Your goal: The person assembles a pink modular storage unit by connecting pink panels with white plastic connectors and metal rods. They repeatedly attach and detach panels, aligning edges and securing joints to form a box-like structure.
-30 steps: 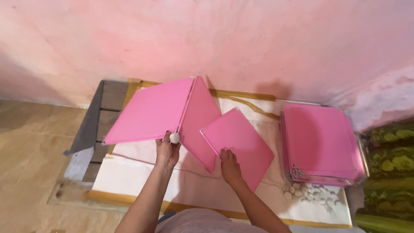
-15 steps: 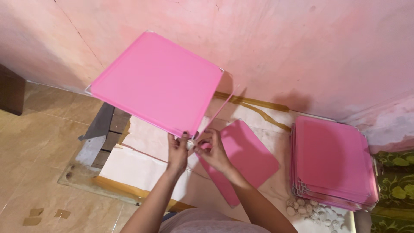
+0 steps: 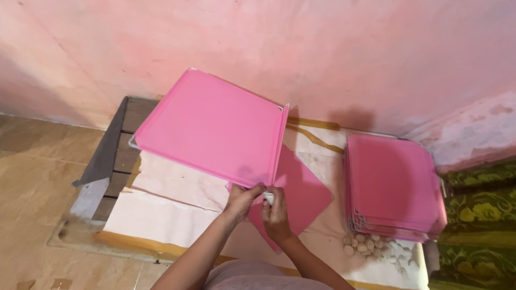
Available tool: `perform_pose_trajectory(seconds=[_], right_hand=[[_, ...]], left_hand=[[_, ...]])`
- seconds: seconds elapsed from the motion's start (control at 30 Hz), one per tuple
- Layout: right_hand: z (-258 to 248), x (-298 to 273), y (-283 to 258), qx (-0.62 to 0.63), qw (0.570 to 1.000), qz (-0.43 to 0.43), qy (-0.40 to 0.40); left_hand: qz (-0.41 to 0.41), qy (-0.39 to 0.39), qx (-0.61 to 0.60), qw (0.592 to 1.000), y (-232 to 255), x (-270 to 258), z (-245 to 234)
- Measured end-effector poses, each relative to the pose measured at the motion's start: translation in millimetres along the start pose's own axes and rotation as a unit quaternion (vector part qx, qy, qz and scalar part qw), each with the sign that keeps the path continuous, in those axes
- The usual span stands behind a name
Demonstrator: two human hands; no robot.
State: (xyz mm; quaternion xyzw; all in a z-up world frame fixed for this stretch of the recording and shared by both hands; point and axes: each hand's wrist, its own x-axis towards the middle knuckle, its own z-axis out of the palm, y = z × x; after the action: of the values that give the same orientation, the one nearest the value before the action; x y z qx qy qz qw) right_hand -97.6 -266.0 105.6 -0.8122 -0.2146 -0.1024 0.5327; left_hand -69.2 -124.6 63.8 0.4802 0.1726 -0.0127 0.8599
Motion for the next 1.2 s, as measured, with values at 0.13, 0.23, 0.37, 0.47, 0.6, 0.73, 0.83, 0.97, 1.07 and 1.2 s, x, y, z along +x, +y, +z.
perform_pose_trajectory(seconds=[0.13, 0.23, 0.37, 0.47, 0.6, 0.73, 0.83, 0.97, 1.07, 1.2], right_hand=[[-4, -19, 44, -0.016, 0.991, 0.021, 0.133], [-14, -23, 74, 0.087, 0.97, 0.17, 0.149], [-35, -23, 99, 0.136, 0.962, 0.161, 0.175], [-47, -10, 112, 0.172, 0.943, 0.19, 0.211], [-57, 3, 116, 0.239, 0.907, 0.229, 0.262], [-73, 6, 118, 0.244, 0.873, 0.3, 0.296], [-84, 0, 126, 0.22, 0.843, 0.426, 0.243], [-94, -19, 139, 0.274, 0.813, 0.494, 0.143], [-97, -31, 148, 0.289, 0.825, 0.479, 0.088], [-106, -33, 156, 0.309, 0.8, 0.513, 0.034]], left_hand=[[-0.085, -0.001, -0.016, 0.996, -20, 3, 33], [-0.101, -0.007, -0.002, 0.995, -14, 0, 56], [-0.073, -0.012, -0.031, 0.997, 11, 2, 74], [-0.048, -0.023, -0.002, 0.999, 23, 15, 85], [-0.021, -0.045, -0.007, 0.999, 6, 29, 106], [0.013, -0.064, 0.024, 0.998, -28, 25, 122], [-0.013, -0.067, 0.065, 0.995, -46, 15, 122], [-0.056, -0.107, 0.098, 0.988, -57, 1, 115], [-0.036, -0.126, 0.121, 0.984, -61, 2, 110], [-0.047, -0.139, 0.113, 0.983, -64, 13, 107]])
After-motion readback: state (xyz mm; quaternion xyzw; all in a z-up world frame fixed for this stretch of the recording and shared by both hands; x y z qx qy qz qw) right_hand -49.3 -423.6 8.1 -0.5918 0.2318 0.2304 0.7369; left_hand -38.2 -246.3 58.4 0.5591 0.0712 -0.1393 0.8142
